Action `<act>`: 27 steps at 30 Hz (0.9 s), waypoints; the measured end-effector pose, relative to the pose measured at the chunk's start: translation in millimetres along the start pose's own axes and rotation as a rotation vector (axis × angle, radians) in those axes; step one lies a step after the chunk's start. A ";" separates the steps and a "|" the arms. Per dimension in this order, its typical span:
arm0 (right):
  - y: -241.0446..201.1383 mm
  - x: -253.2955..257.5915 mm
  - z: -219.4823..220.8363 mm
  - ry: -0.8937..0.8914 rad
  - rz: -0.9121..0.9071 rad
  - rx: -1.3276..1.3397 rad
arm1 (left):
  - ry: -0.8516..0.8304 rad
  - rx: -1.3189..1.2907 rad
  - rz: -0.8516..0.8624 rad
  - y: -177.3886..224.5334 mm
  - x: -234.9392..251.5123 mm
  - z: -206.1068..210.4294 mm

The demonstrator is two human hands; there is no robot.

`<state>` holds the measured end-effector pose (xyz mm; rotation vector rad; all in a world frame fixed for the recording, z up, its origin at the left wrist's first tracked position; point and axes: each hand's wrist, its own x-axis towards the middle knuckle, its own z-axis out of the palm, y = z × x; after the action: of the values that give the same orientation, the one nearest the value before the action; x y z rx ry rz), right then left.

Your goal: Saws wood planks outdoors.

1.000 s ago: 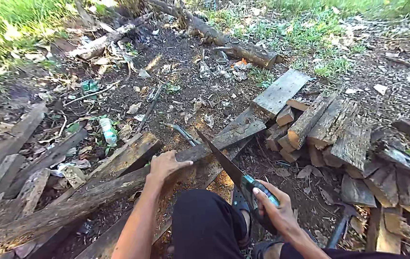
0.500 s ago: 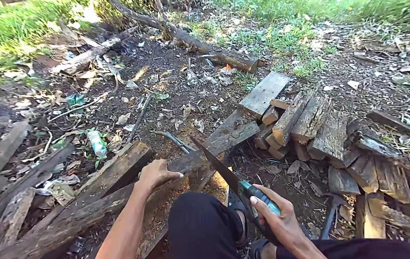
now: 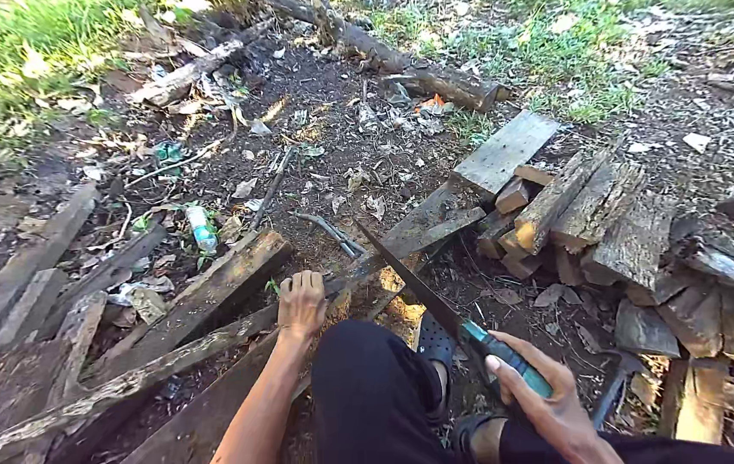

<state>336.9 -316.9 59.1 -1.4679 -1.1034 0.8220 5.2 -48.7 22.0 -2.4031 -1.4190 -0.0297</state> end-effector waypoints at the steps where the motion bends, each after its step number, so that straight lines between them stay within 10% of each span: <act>1: -7.5 2.2 -12.5 -0.027 0.031 0.011 | 0.029 -0.012 -0.018 5.1 -7.0 1.9; 8: -31.7 15.3 -71.8 -0.101 0.067 0.006 | 0.243 -0.049 -0.089 22.0 -36.8 29.8; 18: -15.7 15.1 -45.9 0.039 0.090 0.111 | -0.565 -0.225 -0.091 11.4 21.0 -7.6; 27: -10.6 35.7 -39.5 0.162 0.088 0.104 | -0.330 -0.106 -0.088 29.6 -7.2 13.2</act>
<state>383.0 -296.8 79.5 -1.4763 -0.8690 0.7946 24.7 -63.7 -0.1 -2.5156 -1.7047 0.2892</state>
